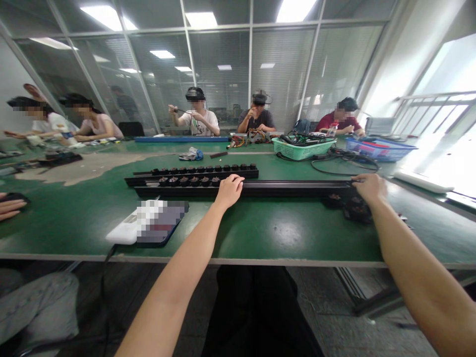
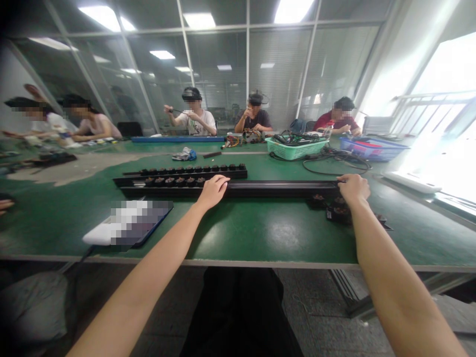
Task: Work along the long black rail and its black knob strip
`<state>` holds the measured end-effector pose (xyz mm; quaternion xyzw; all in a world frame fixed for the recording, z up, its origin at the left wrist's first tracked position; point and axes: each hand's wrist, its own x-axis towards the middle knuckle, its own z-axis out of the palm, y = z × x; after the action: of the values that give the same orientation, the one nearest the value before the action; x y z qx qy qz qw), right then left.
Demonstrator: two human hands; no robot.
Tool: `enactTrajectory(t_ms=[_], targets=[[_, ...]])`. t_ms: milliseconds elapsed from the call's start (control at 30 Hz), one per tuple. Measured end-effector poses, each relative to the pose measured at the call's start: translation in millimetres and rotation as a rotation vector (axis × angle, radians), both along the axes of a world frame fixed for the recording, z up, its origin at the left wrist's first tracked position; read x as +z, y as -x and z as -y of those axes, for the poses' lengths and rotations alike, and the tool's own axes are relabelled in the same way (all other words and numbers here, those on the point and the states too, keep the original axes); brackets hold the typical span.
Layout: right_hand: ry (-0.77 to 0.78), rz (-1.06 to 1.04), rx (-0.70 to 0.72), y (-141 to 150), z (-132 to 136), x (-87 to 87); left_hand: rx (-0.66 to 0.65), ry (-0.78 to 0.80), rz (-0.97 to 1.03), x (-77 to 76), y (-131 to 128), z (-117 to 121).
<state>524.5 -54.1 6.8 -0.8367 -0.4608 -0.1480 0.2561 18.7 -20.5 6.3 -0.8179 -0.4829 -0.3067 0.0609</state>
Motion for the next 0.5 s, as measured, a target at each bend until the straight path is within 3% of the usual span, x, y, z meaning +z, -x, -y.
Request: enactTrajectory(t_ms=[133, 500], targets=[[0.016, -0.235, -0.024, 0.7, 2.6, 3.3, -0.008, -0.012, 0.002, -1.6, 1.1, -2.5], [0.019, -0.260, -0.106, 6.8, 3.1, 4.7, -0.015, -0.019, 0.005, -1.3, 1.5, -3.2]])
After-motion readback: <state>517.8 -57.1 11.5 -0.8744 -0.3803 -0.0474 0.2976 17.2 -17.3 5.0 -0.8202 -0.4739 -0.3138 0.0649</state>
